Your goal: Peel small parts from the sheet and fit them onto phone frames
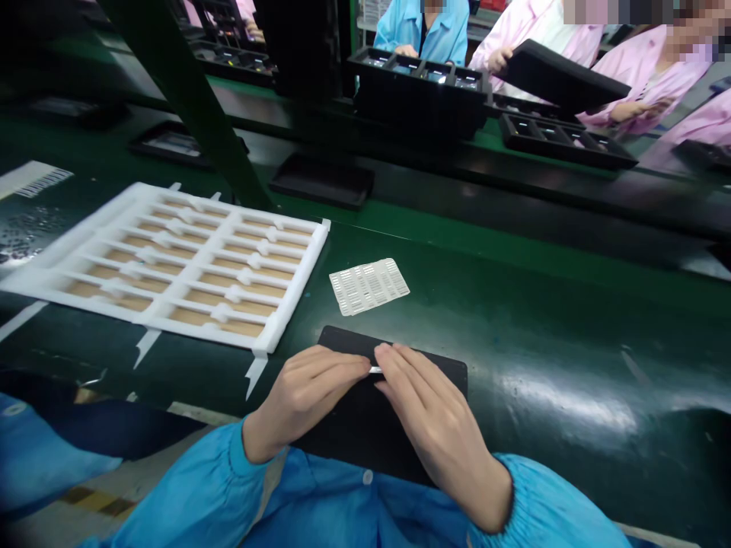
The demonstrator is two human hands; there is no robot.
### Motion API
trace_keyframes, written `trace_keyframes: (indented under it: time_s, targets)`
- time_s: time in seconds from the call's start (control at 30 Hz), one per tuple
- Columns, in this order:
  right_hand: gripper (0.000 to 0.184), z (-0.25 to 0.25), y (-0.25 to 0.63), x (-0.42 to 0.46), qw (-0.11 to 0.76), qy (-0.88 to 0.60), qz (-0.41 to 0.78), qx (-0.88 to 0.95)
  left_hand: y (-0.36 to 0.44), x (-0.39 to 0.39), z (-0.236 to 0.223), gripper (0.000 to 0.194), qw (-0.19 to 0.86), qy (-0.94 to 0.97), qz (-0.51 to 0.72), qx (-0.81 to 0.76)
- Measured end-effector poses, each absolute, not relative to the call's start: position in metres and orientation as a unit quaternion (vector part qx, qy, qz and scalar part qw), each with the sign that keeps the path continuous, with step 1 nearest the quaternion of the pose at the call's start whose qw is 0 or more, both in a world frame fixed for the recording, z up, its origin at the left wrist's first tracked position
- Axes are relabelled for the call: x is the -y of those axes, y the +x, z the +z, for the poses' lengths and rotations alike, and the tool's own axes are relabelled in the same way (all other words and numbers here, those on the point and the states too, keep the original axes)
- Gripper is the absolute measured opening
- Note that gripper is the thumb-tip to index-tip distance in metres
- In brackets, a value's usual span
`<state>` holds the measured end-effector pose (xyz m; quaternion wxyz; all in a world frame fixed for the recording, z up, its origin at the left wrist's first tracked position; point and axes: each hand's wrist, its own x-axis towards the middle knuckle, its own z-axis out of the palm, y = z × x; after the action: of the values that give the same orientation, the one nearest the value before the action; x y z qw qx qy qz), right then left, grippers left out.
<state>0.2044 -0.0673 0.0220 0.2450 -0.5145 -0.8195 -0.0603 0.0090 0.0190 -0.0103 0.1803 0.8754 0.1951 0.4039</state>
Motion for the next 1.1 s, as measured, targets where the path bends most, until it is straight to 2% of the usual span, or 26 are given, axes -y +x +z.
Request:
trace_keyframes:
  time_s: [0.07,0.23,0.37,0.53,0.6,0.73,0.93,1.1]
  targets:
    - [0.045,0.017,0.207,0.072,0.259,-0.519,-0.063,0.812,0.009,-0.019,-0.01,0.018,0.18,0.876,0.403,-0.195]
    - [0.039,0.01,0.214,0.076,0.245,-0.501,-0.059,0.828,0.009,-0.018,-0.011,0.02,0.176,0.876,0.402,-0.2]
    - [0.036,0.005,0.216,0.076,0.272,-0.491,-0.041,0.826,0.009,-0.017,-0.013,0.021,0.177,0.876,0.4,-0.205]
    - [0.032,-0.002,0.211,0.076,0.287,-0.464,-0.111,0.831,0.008,-0.015,-0.011,0.021,0.169,0.881,0.393,-0.201]
    - [0.031,-0.005,0.208,0.074,0.321,-0.466,-0.104,0.818,0.008,-0.014,-0.01,0.022,0.163,0.882,0.394,-0.199]
    - [0.027,-0.006,0.203,0.07,0.409,-0.503,-0.016,0.761,0.008,-0.012,-0.009,0.021,0.158,0.881,0.399,-0.201]
    - [0.03,-0.006,0.205,0.068,0.367,-0.456,-0.088,0.806,0.008,-0.01,-0.01,0.021,0.149,0.882,0.398,-0.204]
    - [0.021,-0.002,0.2,0.064,0.464,-0.498,0.039,0.731,0.009,-0.011,-0.011,0.02,0.146,0.882,0.395,-0.21]
